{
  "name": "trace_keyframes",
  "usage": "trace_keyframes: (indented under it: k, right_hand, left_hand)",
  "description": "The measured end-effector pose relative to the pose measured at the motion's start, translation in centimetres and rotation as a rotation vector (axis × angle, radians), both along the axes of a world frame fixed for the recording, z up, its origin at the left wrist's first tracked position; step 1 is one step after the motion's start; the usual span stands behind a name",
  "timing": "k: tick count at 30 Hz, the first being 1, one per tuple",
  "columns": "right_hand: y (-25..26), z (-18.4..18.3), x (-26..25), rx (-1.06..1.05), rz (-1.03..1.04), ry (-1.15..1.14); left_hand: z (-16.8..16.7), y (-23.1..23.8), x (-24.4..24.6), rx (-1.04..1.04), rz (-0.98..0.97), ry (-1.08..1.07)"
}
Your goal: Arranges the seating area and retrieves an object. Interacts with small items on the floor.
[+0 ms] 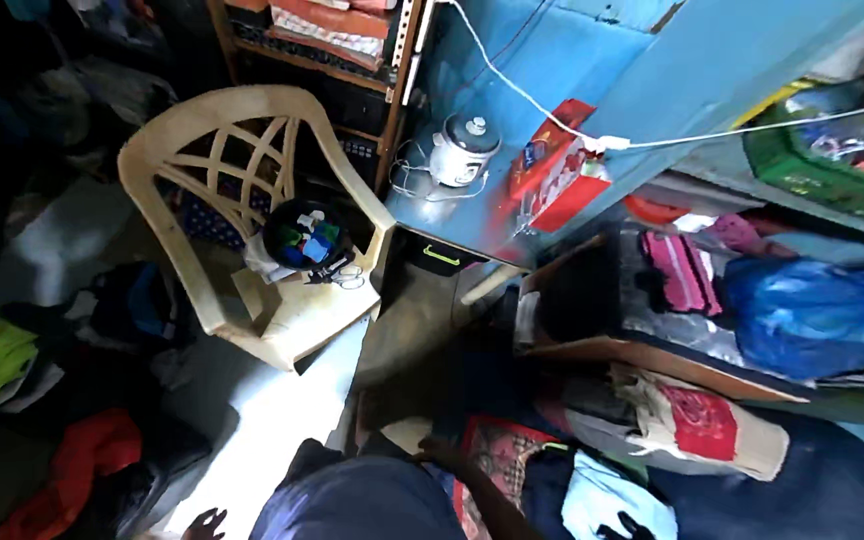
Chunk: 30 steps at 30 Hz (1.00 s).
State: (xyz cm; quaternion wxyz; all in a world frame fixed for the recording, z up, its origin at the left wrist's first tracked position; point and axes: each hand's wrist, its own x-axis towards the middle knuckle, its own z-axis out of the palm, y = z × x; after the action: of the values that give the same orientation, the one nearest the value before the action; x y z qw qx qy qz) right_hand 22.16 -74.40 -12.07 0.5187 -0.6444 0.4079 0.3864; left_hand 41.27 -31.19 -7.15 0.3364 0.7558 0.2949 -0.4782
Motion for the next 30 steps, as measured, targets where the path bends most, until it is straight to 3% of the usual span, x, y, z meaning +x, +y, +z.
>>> trace_keyframes:
  k: [3, 8, 11, 14, 18, 22, 28, 30]
  right_hand:
    - [-6.3, 2.0, 8.8, -0.066, -0.029, -0.050]
    - [-13.4, 5.7, 27.3, -0.333, -0.205, -0.284]
    - [-16.4, 6.6, 36.6, -0.552, -0.179, -0.320]
    - [-19.3, 6.3, 43.3, -0.599, -0.226, -0.415]
    - [-22.0, 5.9, 49.3, -0.514, -0.103, -0.388]
    - [-23.5, 3.2, 52.6, -0.412, -0.047, -0.355]
    - [-24.5, 0.3, 54.1, -0.272, -0.167, -0.344]
    - [-23.7, 0.7, 53.6, -0.338, -0.216, -0.360]
  left_hand:
    - [-3.7, -3.0, 5.6, -0.028, 0.132, -0.275]
    - [-2.8, -9.3, 19.4, -0.193, 0.341, -0.608]
    - [-1.5, -12.4, 27.4, -0.236, 0.326, -0.692]
    - [-2.1, -14.8, 32.6, -0.243, 0.296, -0.672]
    - [-3.7, -15.6, 35.4, -0.067, 0.293, -0.629]
    - [-2.1, -17.4, 36.2, 0.029, 0.365, -0.413]
    - [-3.2, -17.5, 36.1, 0.018, 0.624, -0.389]
    - [-3.4, -17.9, 35.7, 0.019, 0.690, -0.371]
